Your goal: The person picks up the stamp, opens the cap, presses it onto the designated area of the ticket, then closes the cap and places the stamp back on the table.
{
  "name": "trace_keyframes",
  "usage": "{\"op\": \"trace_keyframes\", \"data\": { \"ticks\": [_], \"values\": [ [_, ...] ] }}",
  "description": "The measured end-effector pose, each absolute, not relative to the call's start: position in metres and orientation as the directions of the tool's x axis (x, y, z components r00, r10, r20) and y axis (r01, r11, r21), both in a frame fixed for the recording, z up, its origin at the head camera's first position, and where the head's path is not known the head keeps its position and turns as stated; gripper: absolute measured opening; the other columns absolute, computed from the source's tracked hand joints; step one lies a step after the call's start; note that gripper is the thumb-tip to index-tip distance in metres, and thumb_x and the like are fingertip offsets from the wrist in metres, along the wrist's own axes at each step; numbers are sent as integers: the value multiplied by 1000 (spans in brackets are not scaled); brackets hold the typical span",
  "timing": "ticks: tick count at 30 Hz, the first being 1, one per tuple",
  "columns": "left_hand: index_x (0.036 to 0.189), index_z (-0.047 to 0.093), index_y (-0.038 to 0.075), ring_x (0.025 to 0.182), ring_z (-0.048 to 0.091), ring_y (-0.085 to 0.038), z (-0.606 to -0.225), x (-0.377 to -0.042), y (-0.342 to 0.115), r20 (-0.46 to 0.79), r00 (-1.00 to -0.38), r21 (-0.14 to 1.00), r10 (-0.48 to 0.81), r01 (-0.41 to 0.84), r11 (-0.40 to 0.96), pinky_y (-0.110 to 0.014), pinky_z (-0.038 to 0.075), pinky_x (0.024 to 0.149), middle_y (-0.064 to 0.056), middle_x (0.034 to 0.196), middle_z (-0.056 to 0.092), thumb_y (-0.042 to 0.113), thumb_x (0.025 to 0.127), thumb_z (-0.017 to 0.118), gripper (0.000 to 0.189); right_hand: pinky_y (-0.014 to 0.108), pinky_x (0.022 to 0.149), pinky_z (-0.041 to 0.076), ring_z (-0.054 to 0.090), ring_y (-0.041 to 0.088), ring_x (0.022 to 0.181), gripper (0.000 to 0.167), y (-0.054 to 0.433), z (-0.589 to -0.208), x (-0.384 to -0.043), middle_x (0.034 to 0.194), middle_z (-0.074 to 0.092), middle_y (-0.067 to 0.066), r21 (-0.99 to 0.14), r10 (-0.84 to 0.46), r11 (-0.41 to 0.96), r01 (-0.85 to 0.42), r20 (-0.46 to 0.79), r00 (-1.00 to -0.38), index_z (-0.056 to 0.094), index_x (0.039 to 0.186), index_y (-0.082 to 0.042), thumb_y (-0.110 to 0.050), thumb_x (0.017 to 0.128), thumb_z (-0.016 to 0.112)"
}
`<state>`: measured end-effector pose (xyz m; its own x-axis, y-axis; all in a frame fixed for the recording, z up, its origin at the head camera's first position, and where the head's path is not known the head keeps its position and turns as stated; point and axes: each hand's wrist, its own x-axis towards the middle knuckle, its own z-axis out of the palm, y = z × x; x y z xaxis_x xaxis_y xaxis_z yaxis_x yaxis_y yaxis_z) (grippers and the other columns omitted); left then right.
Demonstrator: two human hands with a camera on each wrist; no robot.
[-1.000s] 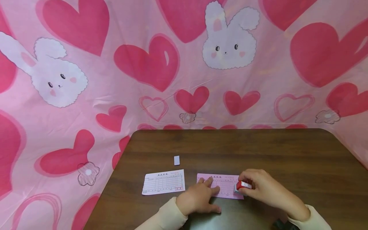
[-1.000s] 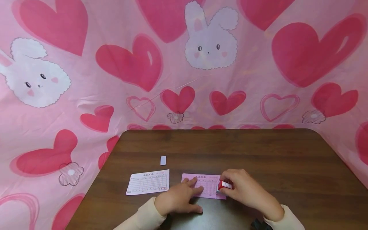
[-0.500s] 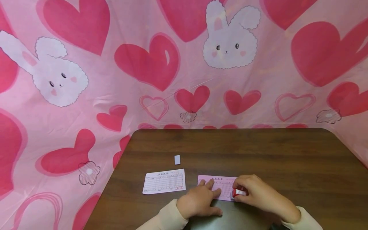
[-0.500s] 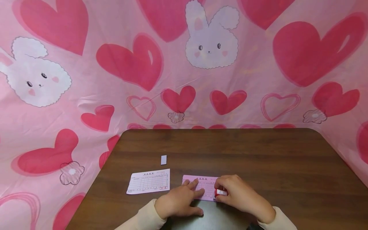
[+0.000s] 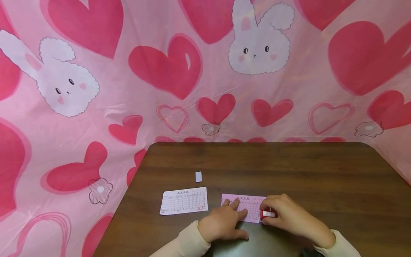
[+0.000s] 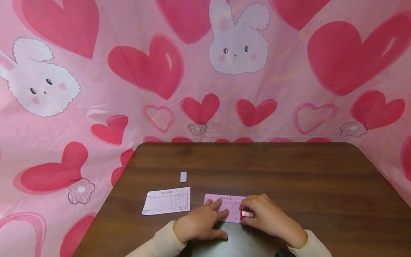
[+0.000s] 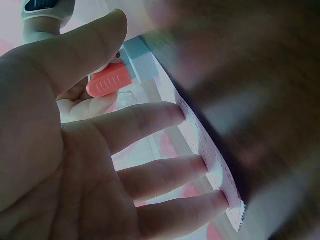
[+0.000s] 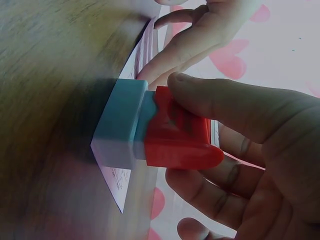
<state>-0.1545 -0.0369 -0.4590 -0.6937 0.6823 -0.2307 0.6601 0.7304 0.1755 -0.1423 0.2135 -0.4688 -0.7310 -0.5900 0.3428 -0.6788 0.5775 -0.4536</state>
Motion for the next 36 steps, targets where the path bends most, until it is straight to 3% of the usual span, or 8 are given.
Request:
{"op": "trace_keyframes", "data": {
  "ticks": [26, 31, 36],
  "values": [
    [146, 66, 30, 137, 57, -40, -461, -156, -37, -238, -687, 171, 686, 666, 726, -46, 55, 101, -10, 157, 53, 65, 89, 74, 67, 19, 57, 39, 43, -6, 68, 29, 211, -470, -142, 80, 56, -22, -510, -555, 600, -617, 290, -780, 67, 84, -26, -15, 78, 94],
    [146, 66, 29, 137, 57, -42, -460, -157, -37, -234, -689, 169, 686, 666, 727, -46, 55, 101, -12, 158, 52, 64, 89, 74, 67, 30, 69, 32, 39, -8, 66, 34, 209, -469, -139, 75, 48, -28, -425, -539, 679, -599, 266, -799, 61, 80, -31, -23, 76, 94],
    [146, 66, 29, 137, 56, -41, -459, -158, -36, -233, -690, 162, 685, 667, 727, -47, 55, 101, -11, 158, 52, 65, 89, 74, 67, 35, 71, 27, 39, -8, 66, 35, 208, -469, -138, 74, 47, -29, -406, -525, 702, -585, 260, -810, 60, 78, -33, -27, 75, 95]
  ]
}}
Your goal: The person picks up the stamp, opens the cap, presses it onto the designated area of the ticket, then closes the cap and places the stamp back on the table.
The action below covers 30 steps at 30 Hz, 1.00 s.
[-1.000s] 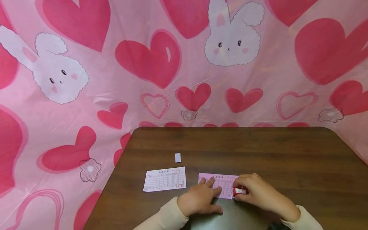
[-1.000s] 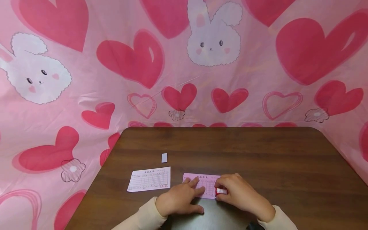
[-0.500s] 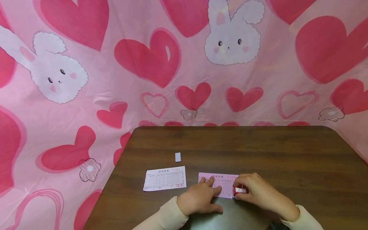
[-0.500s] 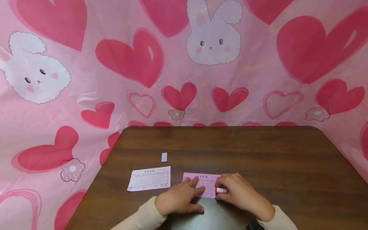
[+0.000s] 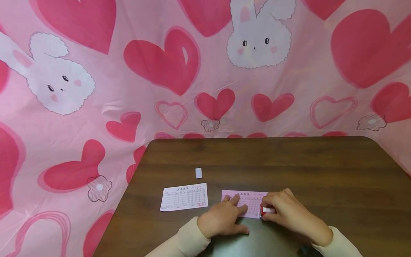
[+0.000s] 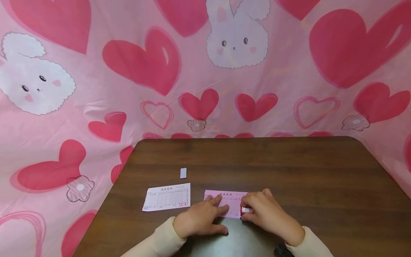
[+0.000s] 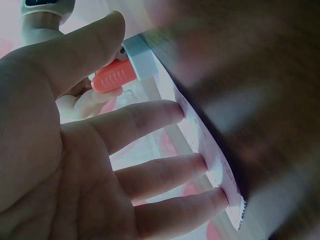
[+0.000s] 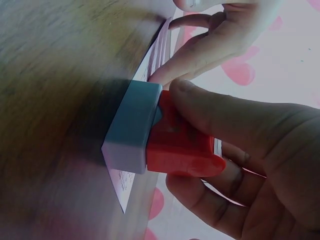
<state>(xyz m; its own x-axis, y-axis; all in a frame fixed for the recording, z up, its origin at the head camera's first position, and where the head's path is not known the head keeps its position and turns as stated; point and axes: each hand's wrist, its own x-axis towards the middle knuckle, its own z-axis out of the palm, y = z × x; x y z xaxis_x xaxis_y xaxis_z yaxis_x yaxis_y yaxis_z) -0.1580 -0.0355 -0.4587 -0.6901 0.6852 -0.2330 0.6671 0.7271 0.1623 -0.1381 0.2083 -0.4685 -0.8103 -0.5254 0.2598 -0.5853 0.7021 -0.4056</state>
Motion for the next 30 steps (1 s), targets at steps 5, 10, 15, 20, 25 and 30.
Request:
{"op": "trace_keyframes", "data": {
  "ticks": [5, 10, 15, 20, 25, 30],
  "values": [
    [146, 65, 30, 137, 57, -41, -458, -158, -35, -240, -691, 160, 682, 665, 730, -47, 55, 100, -11, 158, 52, 65, 89, 74, 67, 34, 71, 26, 39, -8, 65, 36, 208, -467, -138, 72, 46, -30, -420, -516, 706, -570, 246, -820, 60, 78, -33, -25, 75, 95],
    [146, 66, 30, 137, 57, -41, -457, -158, -36, -236, -691, 156, 683, 667, 728, -46, 55, 101, -11, 158, 52, 65, 89, 74, 67, 36, 71, 27, 39, -8, 64, 36, 209, -466, -138, 70, 44, -30, -431, -510, 710, -557, 232, -829, 59, 78, -34, -24, 75, 94],
    [146, 65, 30, 137, 57, -40, -459, -158, -35, -234, -691, 146, 684, 671, 727, -46, 56, 99, -11, 158, 52, 66, 89, 74, 67, 36, 72, 28, 39, -9, 65, 36, 210, -469, -139, 72, 45, -30, -422, -520, 699, -577, 254, -815, 59, 78, -34, -27, 75, 94],
    [145, 66, 30, 137, 57, -40, -459, -159, -36, -229, -688, 141, 688, 676, 723, -45, 56, 100, -11, 158, 53, 66, 89, 74, 67, 36, 72, 30, 39, -9, 67, 33, 211, -471, -141, 76, 48, -30, -434, -533, 676, -596, 270, -802, 62, 80, -33, -25, 76, 94],
    [146, 66, 30, 137, 57, -40, -459, -159, -36, -227, -687, 146, 690, 677, 722, -45, 55, 101, -11, 157, 53, 65, 89, 74, 67, 34, 72, 31, 41, -9, 68, 34, 212, -469, -141, 78, 49, -30, -424, -536, 678, -600, 273, -799, 62, 82, -33, -23, 76, 94],
    [145, 66, 29, 136, 57, -40, -459, -159, -36, -221, -691, 147, 689, 675, 724, -45, 56, 100, -11, 157, 53, 65, 89, 74, 67, 34, 72, 30, 41, -9, 68, 32, 211, -465, -141, 79, 48, -29, -432, -535, 684, -587, 249, -807, 63, 83, -33, -22, 78, 93]
  ]
}}
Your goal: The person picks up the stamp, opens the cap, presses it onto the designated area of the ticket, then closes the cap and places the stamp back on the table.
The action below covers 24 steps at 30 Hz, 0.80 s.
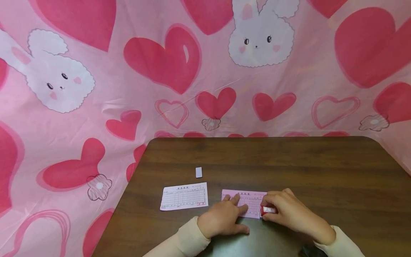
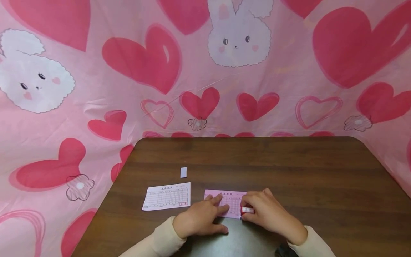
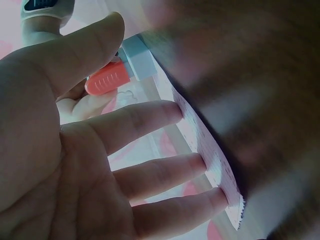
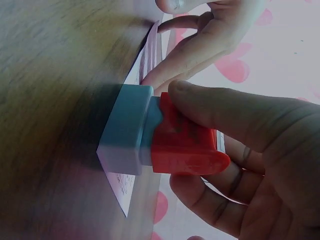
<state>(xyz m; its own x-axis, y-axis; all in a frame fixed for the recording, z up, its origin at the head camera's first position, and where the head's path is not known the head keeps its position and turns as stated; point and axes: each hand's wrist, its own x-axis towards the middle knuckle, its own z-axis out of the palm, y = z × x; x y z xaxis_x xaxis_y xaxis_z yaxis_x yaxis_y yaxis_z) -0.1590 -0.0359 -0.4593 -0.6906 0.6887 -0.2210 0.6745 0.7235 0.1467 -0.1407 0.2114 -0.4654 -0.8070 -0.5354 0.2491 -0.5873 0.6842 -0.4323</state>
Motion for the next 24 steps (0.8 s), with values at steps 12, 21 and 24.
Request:
{"op": "trace_keyframes", "data": {
  "ticks": [12, 21, 24],
  "values": [
    [143, 68, 30, 136, 58, -39, -459, -158, -36, -217, -687, 127, 693, 684, 718, -46, 57, 97, -10, 155, 55, 65, 89, 74, 65, 34, 72, 30, 45, -9, 71, 31, 211, -469, -140, 82, 53, -28, -437, -541, 668, -602, 271, -796, 66, 85, -32, -20, 76, 94],
    [144, 67, 29, 137, 57, -41, -459, -158, -36, -226, -691, 151, 687, 672, 725, -50, 57, 97, -10, 157, 53, 65, 89, 74, 65, 34, 72, 35, 51, -5, 75, 21, 217, -458, -143, 86, 60, -25, -455, -530, 654, -604, 293, -795, 74, 90, -26, -26, 81, 93],
    [143, 67, 29, 136, 57, -41, -459, -157, -35, -223, -693, 146, 685, 671, 726, -51, 57, 96, -10, 157, 53, 65, 89, 74, 66, 28, 68, 40, 48, -5, 73, 19, 222, -452, -144, 84, 57, -24, -489, -519, 631, -602, 311, -796, 74, 91, -25, -21, 82, 91]
  ]
}}
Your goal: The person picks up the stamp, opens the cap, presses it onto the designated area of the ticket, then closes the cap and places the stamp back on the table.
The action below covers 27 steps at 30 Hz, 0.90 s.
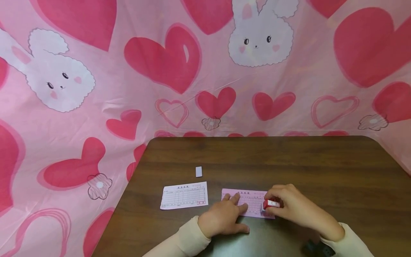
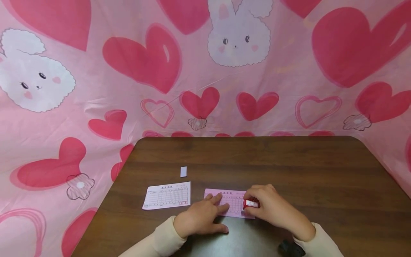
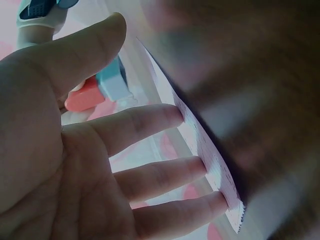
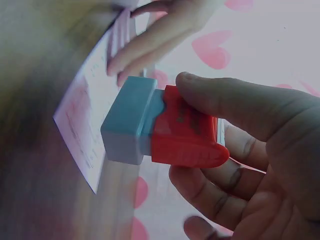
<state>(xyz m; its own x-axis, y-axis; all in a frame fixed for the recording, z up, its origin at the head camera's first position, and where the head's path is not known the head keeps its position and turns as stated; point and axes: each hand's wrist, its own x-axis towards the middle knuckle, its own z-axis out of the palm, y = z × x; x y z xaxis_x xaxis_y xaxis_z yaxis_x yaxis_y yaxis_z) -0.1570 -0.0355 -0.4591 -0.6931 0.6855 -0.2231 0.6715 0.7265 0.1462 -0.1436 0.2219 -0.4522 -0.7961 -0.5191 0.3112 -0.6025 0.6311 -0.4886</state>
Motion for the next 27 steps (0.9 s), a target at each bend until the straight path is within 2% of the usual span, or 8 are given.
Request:
{"op": "trace_keyframes", "data": {
  "ticks": [5, 12, 17, 23, 27],
  "values": [
    [142, 66, 29, 136, 57, -43, -459, -157, -35, -219, -693, 137, 687, 675, 725, -51, 58, 94, -11, 157, 53, 65, 88, 75, 65, 20, 58, 43, 47, -5, 70, 21, 228, -446, -143, 81, 54, -23, -527, -507, 588, -614, 352, -787, 73, 91, -22, -12, 82, 89],
    [138, 67, 29, 134, 58, -43, -460, -151, -38, -223, -693, 140, 685, 673, 726, -51, 57, 95, -10, 156, 54, 65, 88, 75, 62, 21, 58, 45, 49, -4, 72, 19, 234, -443, -143, 84, 58, -22, -547, -502, 573, -610, 354, -789, 74, 94, -22, -14, 84, 89],
    [126, 70, 29, 129, 62, -40, -458, -143, -44, -202, -693, 107, 692, 687, 719, -49, 59, 88, -9, 150, 58, 66, 87, 75, 53, 21, 59, 45, 49, -4, 73, 20, 235, -442, -143, 84, 58, -22, -533, -510, 558, -636, 384, -770, 74, 93, -24, -15, 84, 90],
    [116, 70, 30, 115, 67, -30, -457, -131, -58, -194, -685, 61, 702, 706, 706, -39, 59, 74, -5, 142, 62, 67, 87, 74, 47, 22, 59, 46, 49, -3, 73, 21, 237, -440, -142, 85, 59, -22, -551, -513, 557, -622, 361, -779, 74, 95, -27, -17, 85, 90],
    [115, 71, 32, 100, 63, -21, -456, -123, -67, -199, -680, 60, 706, 710, 702, -34, 54, 68, 0, 130, 64, 67, 87, 74, 44, 22, 59, 47, 50, -3, 74, 19, 237, -438, -141, 86, 60, -21, -572, -511, 563, -597, 327, -795, 74, 95, -25, -20, 86, 90]
  ]
}}
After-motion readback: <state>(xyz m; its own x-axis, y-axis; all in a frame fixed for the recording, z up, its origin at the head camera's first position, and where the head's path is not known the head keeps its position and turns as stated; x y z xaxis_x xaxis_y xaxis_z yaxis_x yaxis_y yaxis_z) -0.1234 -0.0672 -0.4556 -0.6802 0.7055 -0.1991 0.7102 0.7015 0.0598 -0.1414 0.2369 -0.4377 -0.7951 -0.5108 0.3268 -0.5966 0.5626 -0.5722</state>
